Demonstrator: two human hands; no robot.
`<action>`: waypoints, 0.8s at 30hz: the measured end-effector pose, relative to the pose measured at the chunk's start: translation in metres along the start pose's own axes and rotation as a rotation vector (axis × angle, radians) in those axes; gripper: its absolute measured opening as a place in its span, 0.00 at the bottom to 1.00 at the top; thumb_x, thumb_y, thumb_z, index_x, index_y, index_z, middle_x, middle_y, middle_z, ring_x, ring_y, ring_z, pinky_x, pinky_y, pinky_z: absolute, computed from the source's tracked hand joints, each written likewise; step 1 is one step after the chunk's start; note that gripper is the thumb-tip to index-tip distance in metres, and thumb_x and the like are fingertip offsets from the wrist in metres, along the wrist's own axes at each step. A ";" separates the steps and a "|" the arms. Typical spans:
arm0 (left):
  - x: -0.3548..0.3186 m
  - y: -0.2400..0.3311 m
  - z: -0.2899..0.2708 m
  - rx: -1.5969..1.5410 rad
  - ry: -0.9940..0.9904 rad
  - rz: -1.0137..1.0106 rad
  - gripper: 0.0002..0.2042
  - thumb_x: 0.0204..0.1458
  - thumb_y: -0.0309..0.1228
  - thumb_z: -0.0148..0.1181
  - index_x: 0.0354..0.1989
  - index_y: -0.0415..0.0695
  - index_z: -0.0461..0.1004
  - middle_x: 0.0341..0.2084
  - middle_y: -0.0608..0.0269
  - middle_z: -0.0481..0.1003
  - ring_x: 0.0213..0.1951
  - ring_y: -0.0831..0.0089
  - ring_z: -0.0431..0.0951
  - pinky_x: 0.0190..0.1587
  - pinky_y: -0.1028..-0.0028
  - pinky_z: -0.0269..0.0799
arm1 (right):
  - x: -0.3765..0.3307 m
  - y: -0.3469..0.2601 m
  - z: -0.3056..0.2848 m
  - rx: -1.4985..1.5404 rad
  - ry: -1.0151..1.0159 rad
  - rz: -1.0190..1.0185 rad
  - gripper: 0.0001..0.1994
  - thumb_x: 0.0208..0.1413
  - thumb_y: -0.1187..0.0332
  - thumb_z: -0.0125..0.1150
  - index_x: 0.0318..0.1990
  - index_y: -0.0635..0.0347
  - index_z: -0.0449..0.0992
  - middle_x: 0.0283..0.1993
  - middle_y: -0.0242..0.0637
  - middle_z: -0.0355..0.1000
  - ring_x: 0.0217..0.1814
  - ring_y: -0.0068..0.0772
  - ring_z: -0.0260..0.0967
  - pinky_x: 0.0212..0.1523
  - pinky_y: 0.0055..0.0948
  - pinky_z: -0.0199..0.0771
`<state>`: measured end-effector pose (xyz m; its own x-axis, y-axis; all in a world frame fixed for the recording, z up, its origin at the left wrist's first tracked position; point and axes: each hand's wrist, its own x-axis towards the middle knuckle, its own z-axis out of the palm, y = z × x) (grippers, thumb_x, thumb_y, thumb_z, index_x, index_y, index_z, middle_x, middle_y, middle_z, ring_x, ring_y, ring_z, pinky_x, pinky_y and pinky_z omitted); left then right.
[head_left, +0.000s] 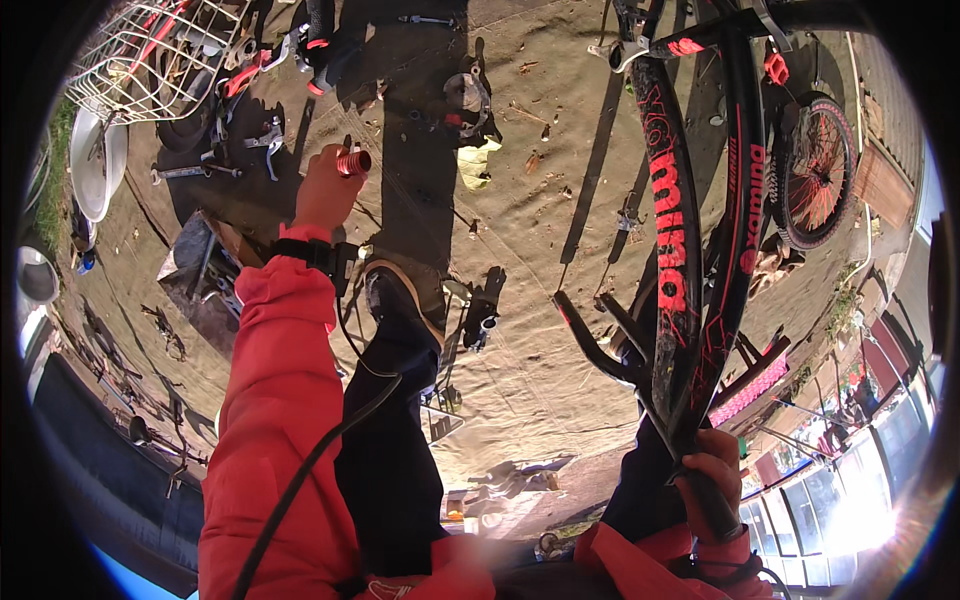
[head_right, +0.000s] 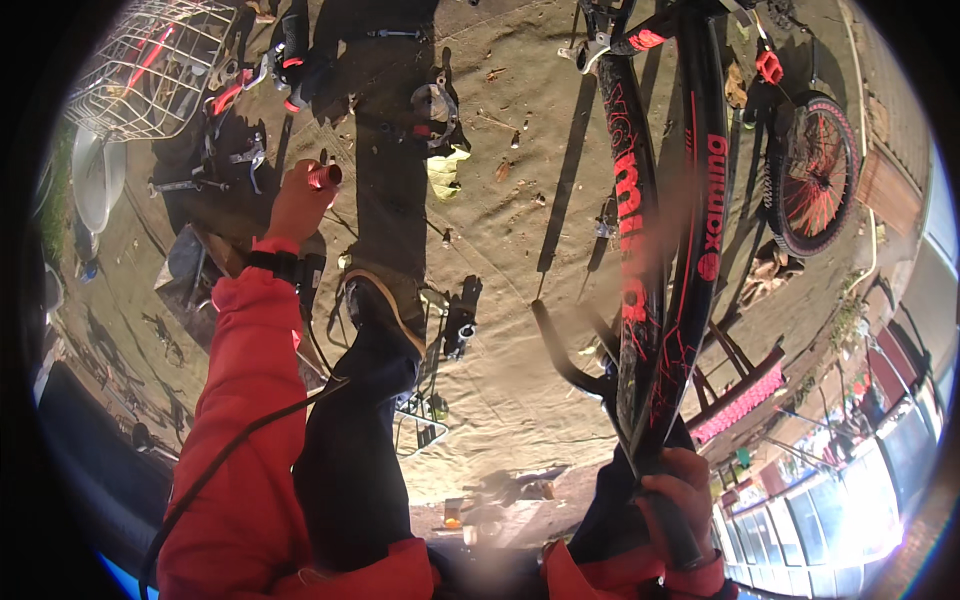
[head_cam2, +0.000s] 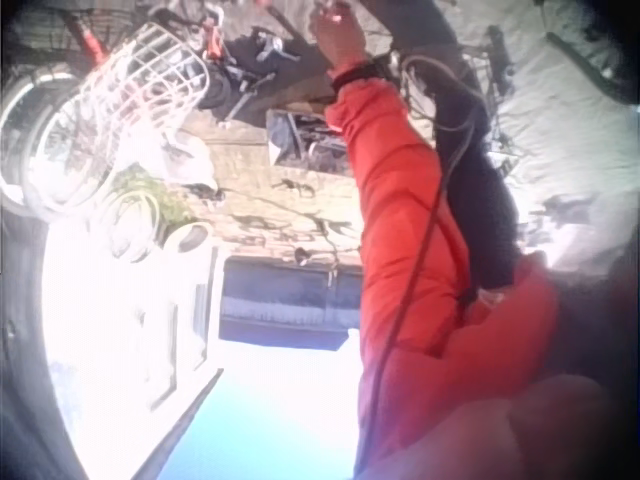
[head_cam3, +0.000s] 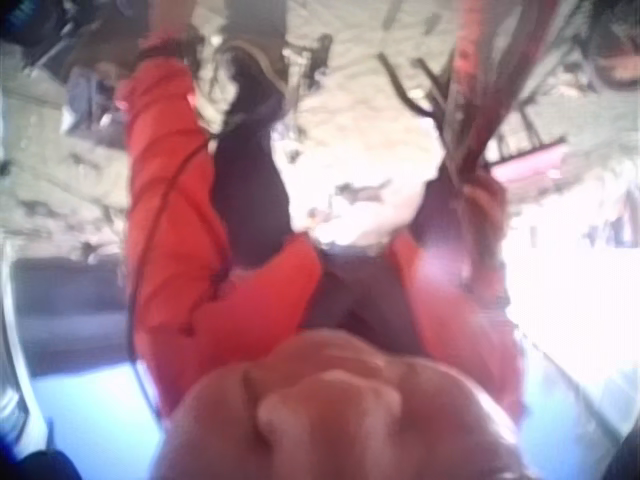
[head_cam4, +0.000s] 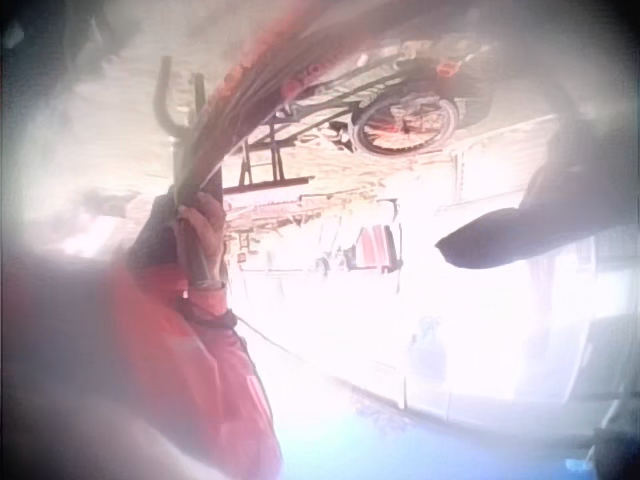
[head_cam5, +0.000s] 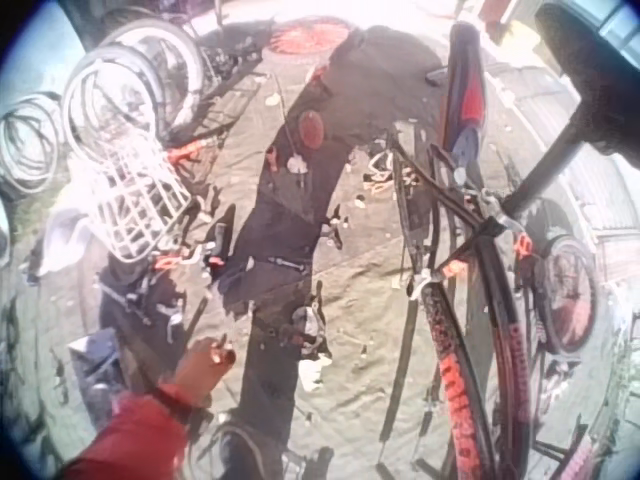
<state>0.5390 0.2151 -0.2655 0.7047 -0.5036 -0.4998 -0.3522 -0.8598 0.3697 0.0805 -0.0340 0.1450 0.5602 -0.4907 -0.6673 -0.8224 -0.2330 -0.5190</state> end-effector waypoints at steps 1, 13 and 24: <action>-0.007 0.004 -0.008 -0.105 -0.059 0.006 0.24 0.55 0.34 0.68 0.59 0.43 0.70 0.46 0.49 0.77 0.40 0.60 0.84 0.39 0.64 0.79 | 0.000 0.001 0.000 -0.032 0.003 -0.025 0.15 0.53 0.71 0.74 0.48 0.55 0.80 0.59 0.50 0.68 0.60 0.50 0.70 0.59 0.42 0.73; -0.246 0.164 -0.122 -0.812 -0.445 -0.461 0.23 0.64 0.43 0.62 0.61 0.44 0.66 0.39 0.64 0.78 0.31 0.74 0.82 0.25 0.78 0.72 | 0.003 0.019 -0.005 0.063 0.020 -0.231 0.21 0.50 0.77 0.71 0.54 0.53 0.80 0.56 0.43 0.70 0.53 0.46 0.76 0.52 0.35 0.77; -0.481 0.334 -0.187 -1.235 -0.165 -0.711 0.18 0.69 0.38 0.56 0.62 0.43 0.66 0.49 0.60 0.77 0.34 0.68 0.83 0.26 0.77 0.74 | 0.027 0.052 -0.019 -0.001 -0.071 -0.534 0.22 0.47 0.75 0.69 0.52 0.45 0.79 0.49 0.34 0.72 0.51 0.46 0.75 0.45 0.41 0.78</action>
<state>0.1979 0.1856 0.2447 0.3921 -0.0829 -0.9162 0.8497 -0.3491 0.3952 0.0510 -0.0756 0.1103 0.9059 -0.2459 -0.3448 -0.4210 -0.4356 -0.7956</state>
